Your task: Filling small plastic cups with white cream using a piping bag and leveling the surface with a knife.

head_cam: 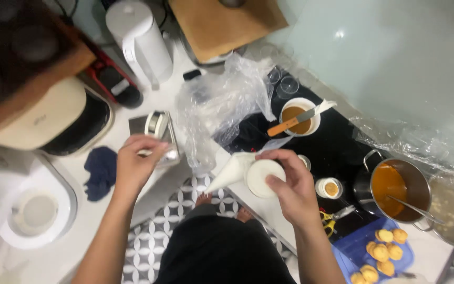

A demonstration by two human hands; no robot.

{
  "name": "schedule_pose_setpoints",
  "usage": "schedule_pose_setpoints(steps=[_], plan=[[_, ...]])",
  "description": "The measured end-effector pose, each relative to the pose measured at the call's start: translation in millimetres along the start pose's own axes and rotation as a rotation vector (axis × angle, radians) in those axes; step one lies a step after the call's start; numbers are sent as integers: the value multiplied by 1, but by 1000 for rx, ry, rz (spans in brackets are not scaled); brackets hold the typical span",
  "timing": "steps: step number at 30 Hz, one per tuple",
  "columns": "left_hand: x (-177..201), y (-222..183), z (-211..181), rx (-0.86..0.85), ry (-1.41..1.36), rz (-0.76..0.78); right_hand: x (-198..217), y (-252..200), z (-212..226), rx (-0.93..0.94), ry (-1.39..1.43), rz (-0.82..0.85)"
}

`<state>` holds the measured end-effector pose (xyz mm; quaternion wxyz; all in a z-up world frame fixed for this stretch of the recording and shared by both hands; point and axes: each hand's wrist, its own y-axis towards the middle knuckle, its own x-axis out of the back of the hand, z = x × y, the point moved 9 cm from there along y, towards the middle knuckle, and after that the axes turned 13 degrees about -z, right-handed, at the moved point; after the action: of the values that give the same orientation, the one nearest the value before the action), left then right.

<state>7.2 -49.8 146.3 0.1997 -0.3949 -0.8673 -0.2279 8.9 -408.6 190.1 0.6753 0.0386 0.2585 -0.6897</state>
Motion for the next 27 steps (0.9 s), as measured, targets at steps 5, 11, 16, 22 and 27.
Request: schedule_pose_setpoints(steps=[5,11,16,22,27], plan=[[-18,-80,-157,-48,-687,724,-35,-20,33,410,-291,121],[-45,-95,-170,-50,-461,655,-39,-40,49,564,-373,106],[-50,-103,-165,0,-455,691,-33,-44,55,586,-374,80],[-53,-109,-154,-12,-375,646,-19,-30,27,327,-167,108],[-66,-116,-115,107,-304,659,-17,-25,11,142,74,140]])
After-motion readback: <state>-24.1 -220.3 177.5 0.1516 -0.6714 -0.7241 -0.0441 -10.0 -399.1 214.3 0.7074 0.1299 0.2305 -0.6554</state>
